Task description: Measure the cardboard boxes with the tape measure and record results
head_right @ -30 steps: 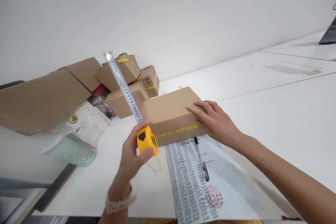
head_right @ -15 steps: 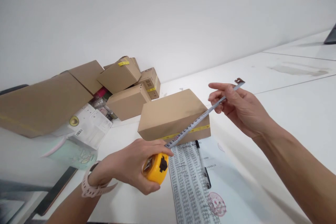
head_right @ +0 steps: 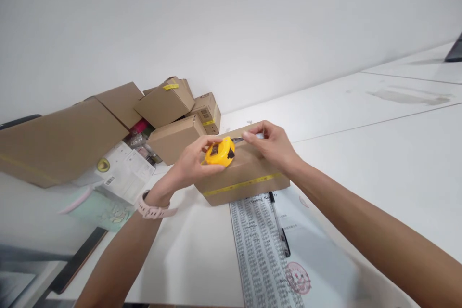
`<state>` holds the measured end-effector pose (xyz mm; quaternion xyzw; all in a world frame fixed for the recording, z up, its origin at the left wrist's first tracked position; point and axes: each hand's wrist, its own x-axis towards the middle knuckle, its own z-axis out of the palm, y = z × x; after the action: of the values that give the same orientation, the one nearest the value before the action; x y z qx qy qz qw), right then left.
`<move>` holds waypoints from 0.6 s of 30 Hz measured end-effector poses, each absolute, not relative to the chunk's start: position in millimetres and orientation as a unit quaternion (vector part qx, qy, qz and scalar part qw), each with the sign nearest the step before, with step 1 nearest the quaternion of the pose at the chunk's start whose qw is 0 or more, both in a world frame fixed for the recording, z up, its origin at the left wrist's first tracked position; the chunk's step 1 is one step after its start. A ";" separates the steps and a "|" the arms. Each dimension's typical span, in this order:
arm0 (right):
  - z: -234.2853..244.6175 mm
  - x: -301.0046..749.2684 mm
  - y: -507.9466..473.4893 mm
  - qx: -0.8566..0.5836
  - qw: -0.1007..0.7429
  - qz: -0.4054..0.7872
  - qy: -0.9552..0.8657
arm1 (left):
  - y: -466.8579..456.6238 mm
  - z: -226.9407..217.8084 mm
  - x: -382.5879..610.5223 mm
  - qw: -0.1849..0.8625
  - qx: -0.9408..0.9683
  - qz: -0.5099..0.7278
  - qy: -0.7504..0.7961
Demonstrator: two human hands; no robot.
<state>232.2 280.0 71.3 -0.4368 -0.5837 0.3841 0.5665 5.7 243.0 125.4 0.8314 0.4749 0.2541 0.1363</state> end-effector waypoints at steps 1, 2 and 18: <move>70.8 228.7 285.2 -0.443 0.553 0.352 -0.612 | 249.6 124.1 6.8 0.143 0.835 0.251 0.469; 70.5 227.4 289.6 -0.448 0.540 0.318 -0.638 | 255.3 122.3 7.1 0.149 0.837 0.245 0.467; -58.0 265.0 182.8 -0.543 0.141 0.177 -0.809 | 261.4 75.8 -3.1 0.059 0.873 0.207 0.437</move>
<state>265.0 182.8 -58.0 -0.5426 -0.8089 0.1773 0.1410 -3.1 261.4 75.8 0.8734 0.4371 0.2068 0.0586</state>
